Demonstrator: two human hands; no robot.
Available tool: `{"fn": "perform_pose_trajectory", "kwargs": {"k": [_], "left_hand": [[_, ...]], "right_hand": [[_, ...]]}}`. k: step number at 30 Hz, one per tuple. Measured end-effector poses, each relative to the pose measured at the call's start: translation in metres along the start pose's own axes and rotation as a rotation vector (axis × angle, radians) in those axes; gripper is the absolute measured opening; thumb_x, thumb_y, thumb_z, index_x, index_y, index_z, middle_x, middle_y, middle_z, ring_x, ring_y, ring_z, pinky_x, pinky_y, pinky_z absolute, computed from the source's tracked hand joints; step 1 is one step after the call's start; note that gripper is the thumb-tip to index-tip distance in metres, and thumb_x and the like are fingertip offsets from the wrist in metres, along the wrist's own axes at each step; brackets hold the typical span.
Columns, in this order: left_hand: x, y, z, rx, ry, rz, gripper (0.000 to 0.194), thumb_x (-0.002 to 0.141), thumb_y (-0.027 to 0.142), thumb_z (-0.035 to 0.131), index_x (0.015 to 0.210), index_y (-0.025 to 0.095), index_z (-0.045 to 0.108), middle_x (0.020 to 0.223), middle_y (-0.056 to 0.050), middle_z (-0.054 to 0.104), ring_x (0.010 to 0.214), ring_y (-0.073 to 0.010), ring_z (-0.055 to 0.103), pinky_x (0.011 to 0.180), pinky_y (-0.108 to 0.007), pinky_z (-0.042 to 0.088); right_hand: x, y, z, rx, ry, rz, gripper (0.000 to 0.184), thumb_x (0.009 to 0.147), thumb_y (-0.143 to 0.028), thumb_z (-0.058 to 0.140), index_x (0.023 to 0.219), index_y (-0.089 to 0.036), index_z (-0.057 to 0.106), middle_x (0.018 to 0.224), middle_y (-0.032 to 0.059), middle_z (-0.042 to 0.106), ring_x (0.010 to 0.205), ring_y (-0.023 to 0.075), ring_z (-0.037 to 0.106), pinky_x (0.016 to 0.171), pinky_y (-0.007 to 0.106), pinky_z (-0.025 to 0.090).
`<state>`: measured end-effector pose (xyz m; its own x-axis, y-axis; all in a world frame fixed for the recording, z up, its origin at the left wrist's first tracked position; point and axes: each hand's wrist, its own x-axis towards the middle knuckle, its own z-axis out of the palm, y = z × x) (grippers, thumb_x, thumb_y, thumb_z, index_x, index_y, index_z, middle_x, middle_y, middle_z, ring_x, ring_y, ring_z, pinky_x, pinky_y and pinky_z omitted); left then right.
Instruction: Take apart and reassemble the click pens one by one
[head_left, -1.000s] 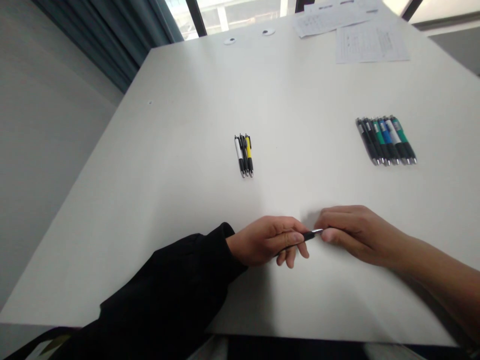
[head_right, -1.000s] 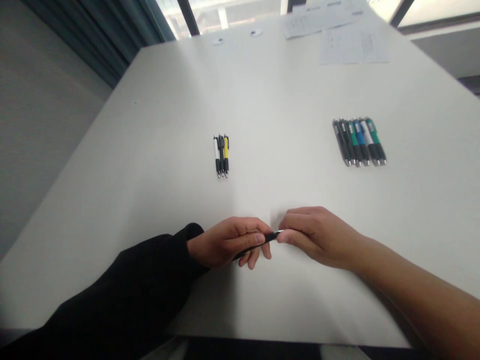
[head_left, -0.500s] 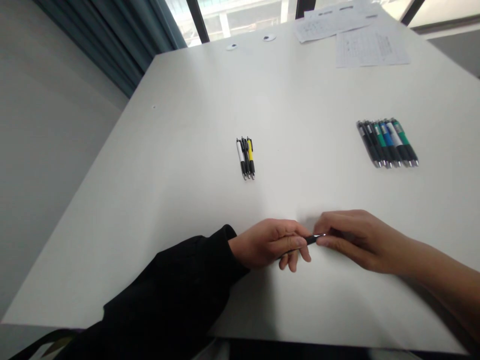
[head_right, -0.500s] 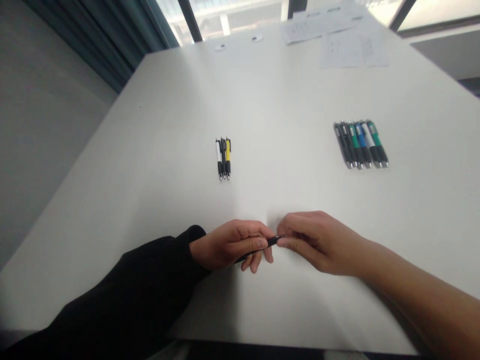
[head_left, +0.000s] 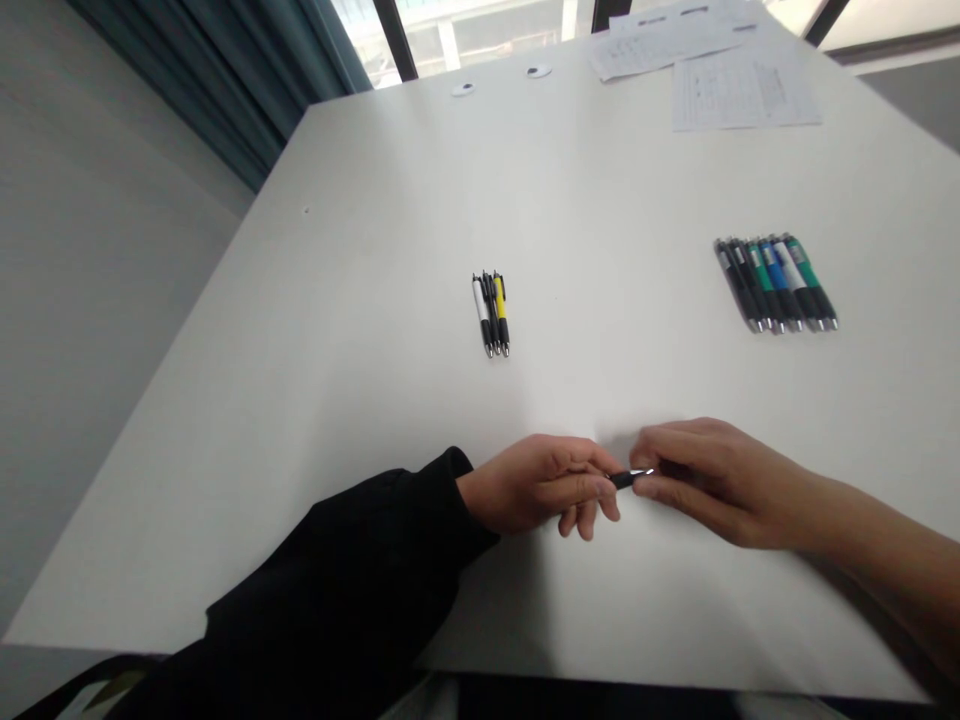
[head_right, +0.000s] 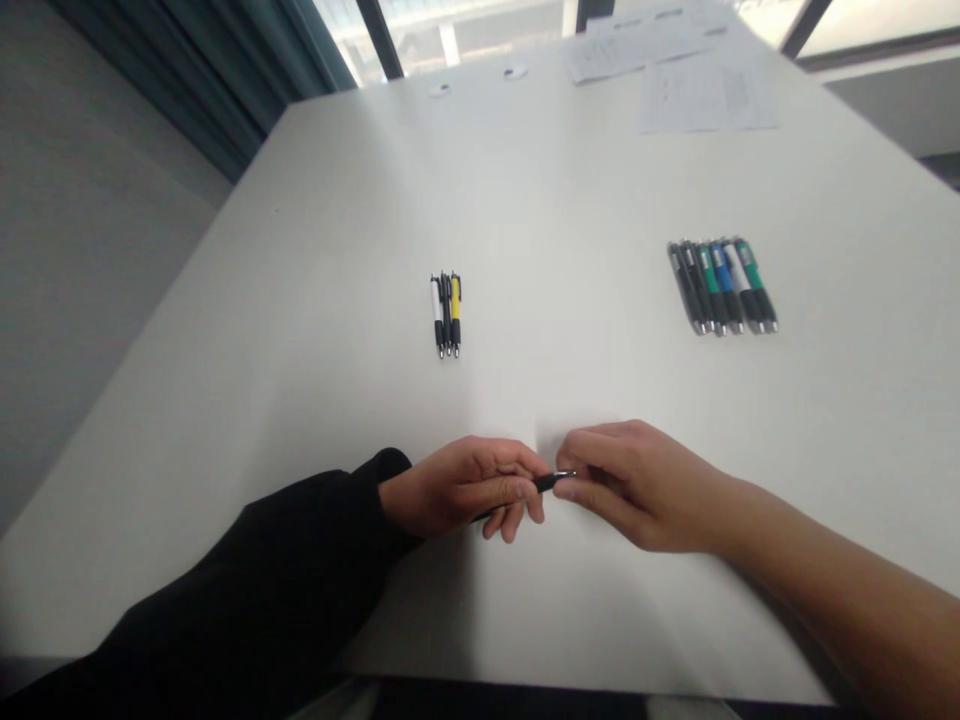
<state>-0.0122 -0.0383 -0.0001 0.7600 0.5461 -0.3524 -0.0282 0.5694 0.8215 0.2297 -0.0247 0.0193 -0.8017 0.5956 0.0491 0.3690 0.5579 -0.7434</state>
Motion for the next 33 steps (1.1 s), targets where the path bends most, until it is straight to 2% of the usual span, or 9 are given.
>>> {"fn": "perform_pose_trajectory", "kwargs": {"k": [12, 15, 18, 20, 23, 25, 27, 30, 33], "left_hand": [[-0.001, 0.007, 0.000, -0.030, 0.055, 0.001, 0.039, 0.079, 0.043, 0.084, 0.096, 0.011, 0.068, 0.075, -0.004, 0.071, 0.056, -0.0094, 0.063, 0.047, -0.019, 0.048], [-0.005, 0.016, -0.013, 0.056, 0.158, 0.029, 0.039, 0.077, 0.038, 0.086, 0.099, 0.010, 0.071, 0.076, -0.005, 0.072, 0.056, -0.0095, 0.063, 0.048, -0.019, 0.049], [-0.008, 0.022, -0.029, 0.058, 0.375, 0.198, 0.041, 0.076, 0.039, 0.087, 0.099, 0.010, 0.070, 0.085, -0.009, 0.075, 0.060, -0.0121, 0.067, 0.049, -0.021, 0.049], [-0.006, 0.022, -0.035, 0.021, 0.482, 0.320, 0.039, 0.078, 0.040, 0.085, 0.098, 0.010, 0.069, 0.081, -0.007, 0.074, 0.060, -0.0112, 0.065, 0.050, -0.021, 0.048], [0.003, 0.019, -0.033, -0.064, 0.558, 0.468, 0.034, 0.083, 0.041, 0.082, 0.098, 0.013, 0.070, 0.067, 0.002, 0.065, 0.057, -0.0071, 0.059, 0.055, -0.018, 0.046], [0.013, 0.016, -0.025, -0.107, 0.541, 0.507, 0.035, 0.083, 0.041, 0.082, 0.101, 0.014, 0.071, 0.069, 0.003, 0.063, 0.061, -0.0056, 0.058, 0.061, -0.018, 0.047], [0.024, 0.015, -0.016, -0.159, 0.472, 0.503, 0.044, 0.082, 0.045, 0.082, 0.112, 0.016, 0.070, 0.080, 0.001, 0.067, 0.069, -0.0076, 0.061, 0.067, -0.020, 0.050], [0.038, 0.015, -0.006, -0.187, 0.421, 0.494, 0.056, 0.083, 0.044, 0.082, 0.128, 0.019, 0.062, 0.082, 0.000, 0.070, 0.071, -0.0103, 0.065, 0.071, -0.024, 0.052], [0.045, 0.017, -0.003, -0.169, 0.373, 0.491, 0.049, 0.085, 0.043, 0.080, 0.124, 0.019, 0.062, 0.088, -0.002, 0.072, 0.073, -0.0117, 0.067, 0.073, -0.026, 0.053]], "right_hand": [[0.003, 0.000, -0.001, 0.003, 0.021, 0.027, 0.045, 0.107, -0.035, 0.041, 0.066, -0.021, 0.050, 0.056, -0.0028, 0.048, 0.049, 0.0114, 0.046, 0.054, 0.028, 0.035], [0.001, 0.004, -0.011, 0.088, 0.158, 0.201, 0.054, 0.108, -0.043, 0.038, 0.059, -0.021, 0.047, 0.049, -0.0024, 0.047, 0.043, 0.0107, 0.044, 0.048, 0.028, 0.034], [-0.002, 0.008, -0.018, 0.161, 0.253, 0.364, 0.060, 0.107, -0.051, 0.038, 0.057, -0.021, 0.052, 0.046, -0.0013, 0.051, 0.042, 0.0111, 0.045, 0.045, 0.027, 0.035], [-0.001, 0.007, -0.017, 0.262, 0.193, 0.385, 0.061, 0.105, -0.056, 0.041, 0.058, -0.020, 0.057, 0.048, -0.0006, 0.055, 0.044, 0.0114, 0.046, 0.046, 0.026, 0.036], [0.002, -0.002, -0.007, 0.521, -0.063, 0.349, 0.056, 0.101, -0.058, 0.048, 0.067, -0.018, 0.068, 0.056, 0.0020, 0.064, 0.049, 0.0119, 0.051, 0.048, 0.025, 0.041], [0.006, -0.011, 0.001, 0.662, -0.233, 0.344, 0.053, 0.100, -0.057, 0.053, 0.075, -0.015, 0.073, 0.067, 0.0059, 0.071, 0.057, 0.0131, 0.057, 0.054, 0.025, 0.047], [0.010, -0.018, 0.008, 0.762, -0.286, 0.339, 0.048, 0.098, -0.054, 0.058, 0.083, -0.013, 0.076, 0.077, 0.0082, 0.073, 0.064, 0.0138, 0.061, 0.060, 0.026, 0.051], [0.015, -0.018, 0.014, 0.928, -0.198, 0.375, 0.037, 0.090, -0.049, 0.072, 0.097, -0.013, 0.073, 0.079, 0.0050, 0.069, 0.069, 0.0134, 0.062, 0.063, 0.026, 0.053], [0.017, -0.008, 0.016, 1.021, -0.114, 0.385, 0.036, 0.090, -0.047, 0.073, 0.098, -0.012, 0.071, 0.075, 0.0033, 0.068, 0.062, 0.0110, 0.058, 0.059, 0.024, 0.049]]}}
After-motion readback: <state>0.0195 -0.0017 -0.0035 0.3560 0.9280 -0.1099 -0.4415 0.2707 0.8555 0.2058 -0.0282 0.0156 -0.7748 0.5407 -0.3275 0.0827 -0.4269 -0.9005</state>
